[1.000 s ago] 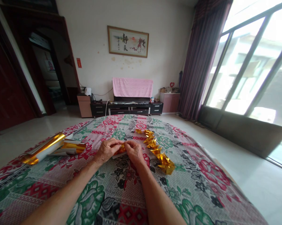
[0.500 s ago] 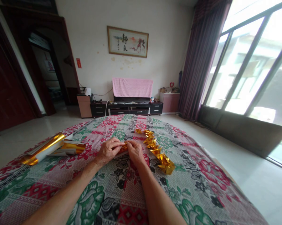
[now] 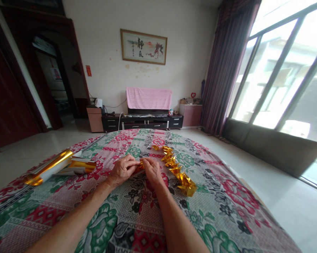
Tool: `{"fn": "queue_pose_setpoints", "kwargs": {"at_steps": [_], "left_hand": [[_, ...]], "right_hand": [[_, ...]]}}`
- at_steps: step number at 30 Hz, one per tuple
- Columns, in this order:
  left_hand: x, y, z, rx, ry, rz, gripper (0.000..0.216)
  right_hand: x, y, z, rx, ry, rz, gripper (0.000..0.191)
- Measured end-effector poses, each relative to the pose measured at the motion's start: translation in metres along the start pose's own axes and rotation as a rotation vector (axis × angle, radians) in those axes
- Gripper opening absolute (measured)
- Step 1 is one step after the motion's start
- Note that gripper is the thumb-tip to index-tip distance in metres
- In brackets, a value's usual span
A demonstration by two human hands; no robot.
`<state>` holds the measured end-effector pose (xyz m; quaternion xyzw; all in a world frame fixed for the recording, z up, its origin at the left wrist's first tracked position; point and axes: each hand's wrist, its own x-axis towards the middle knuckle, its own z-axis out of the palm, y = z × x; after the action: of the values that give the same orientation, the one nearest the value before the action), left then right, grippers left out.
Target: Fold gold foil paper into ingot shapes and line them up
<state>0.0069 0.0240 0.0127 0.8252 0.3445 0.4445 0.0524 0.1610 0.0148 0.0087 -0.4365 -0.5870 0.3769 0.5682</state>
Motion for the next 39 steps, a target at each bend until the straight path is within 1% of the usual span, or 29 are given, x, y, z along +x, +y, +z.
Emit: {"fn": "queue_pose_setpoints", "kwargs": {"at_steps": [4,11,22,27,32,34,36,37,39], "left_hand": [[0.0003,-0.0015,0.0008,0.013,-0.002,0.004,0.026],[-0.0006,-0.0002,0.0007,0.058,-0.020,0.018,0.027],[-0.0016,-0.0013,0.0007,0.082,-0.036,0.016,0.028],[-0.0015,-0.0023,0.0009,0.090,-0.042,0.027,0.029],[-0.0002,-0.0014,0.0012,0.069,-0.048,0.028,0.028],[0.0002,0.0002,0.0015,0.040,-0.027,0.013,0.027],[0.0001,0.0018,0.0017,0.011,-0.001,-0.033,0.027],[-0.0001,0.0025,0.0014,-0.010,0.008,-0.073,0.026],[-0.0007,0.0037,-0.0002,-0.100,0.007,-0.197,0.027]], "right_hand": [[-0.0009,-0.0027,-0.0003,0.001,-0.010,0.024,0.031],[-0.0023,-0.0050,0.0001,0.076,-0.030,0.072,0.031],[-0.0019,-0.0026,0.0006,0.044,-0.020,0.047,0.029],[-0.0012,-0.0022,0.0016,0.076,-0.016,0.054,0.028],[-0.0015,-0.0008,0.0023,0.103,-0.040,0.059,0.028],[-0.0014,0.0001,0.0028,0.117,-0.056,0.056,0.027],[-0.0009,0.0013,0.0034,0.132,-0.054,0.053,0.025],[-0.0006,0.0019,0.0037,0.146,-0.040,0.054,0.024],[0.0002,0.0032,0.0040,0.175,0.009,0.064,0.025]]}}
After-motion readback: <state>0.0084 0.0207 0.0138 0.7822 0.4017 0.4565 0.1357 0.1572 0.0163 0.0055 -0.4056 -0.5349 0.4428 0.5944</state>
